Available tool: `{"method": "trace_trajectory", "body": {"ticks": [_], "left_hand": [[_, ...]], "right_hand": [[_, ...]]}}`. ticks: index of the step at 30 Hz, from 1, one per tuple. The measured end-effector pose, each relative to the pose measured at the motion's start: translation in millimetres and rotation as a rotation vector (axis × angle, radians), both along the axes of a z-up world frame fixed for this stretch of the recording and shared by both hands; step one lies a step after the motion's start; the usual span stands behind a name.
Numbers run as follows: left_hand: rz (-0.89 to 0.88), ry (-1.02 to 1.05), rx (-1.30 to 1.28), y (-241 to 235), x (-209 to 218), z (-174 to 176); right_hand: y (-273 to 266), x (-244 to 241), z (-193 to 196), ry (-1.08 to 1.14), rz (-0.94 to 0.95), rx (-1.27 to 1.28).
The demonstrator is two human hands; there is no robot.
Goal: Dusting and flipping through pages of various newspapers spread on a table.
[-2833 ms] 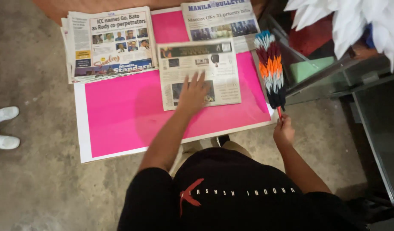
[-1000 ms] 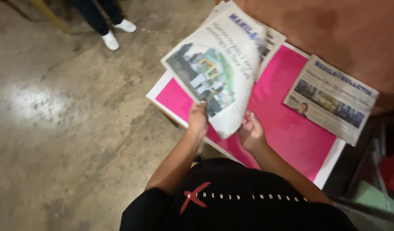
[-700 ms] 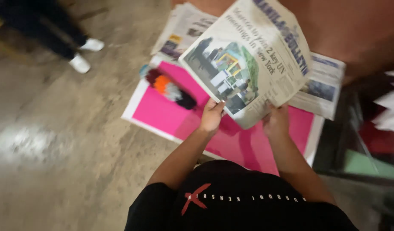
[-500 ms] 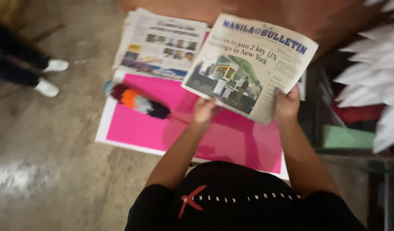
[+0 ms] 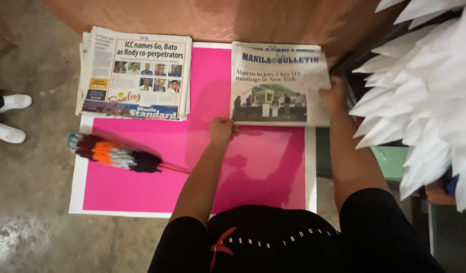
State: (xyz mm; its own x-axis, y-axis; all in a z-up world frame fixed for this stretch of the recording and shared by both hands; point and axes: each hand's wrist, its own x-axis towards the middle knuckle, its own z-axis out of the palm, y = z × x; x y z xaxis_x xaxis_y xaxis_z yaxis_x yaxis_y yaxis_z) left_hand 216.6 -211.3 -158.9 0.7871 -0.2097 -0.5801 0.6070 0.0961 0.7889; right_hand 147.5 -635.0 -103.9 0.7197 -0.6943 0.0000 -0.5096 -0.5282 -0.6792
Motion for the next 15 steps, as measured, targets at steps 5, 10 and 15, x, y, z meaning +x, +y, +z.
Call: {"method": "trace_trajectory", "body": {"ticks": [5, 10, 15], "left_hand": [[0.005, -0.207, 0.192, -34, 12, -12], [0.012, -0.109, 0.168, -30, 5, 11], [-0.153, -0.640, 0.569, 23, -26, 65]], "right_hand": [[39, 12, 52, -0.226, 0.149, -0.275], [95, 15, -11, -0.009, 0.380, -0.622], [213, 41, 48, 0.030, 0.512, -0.698]]}}
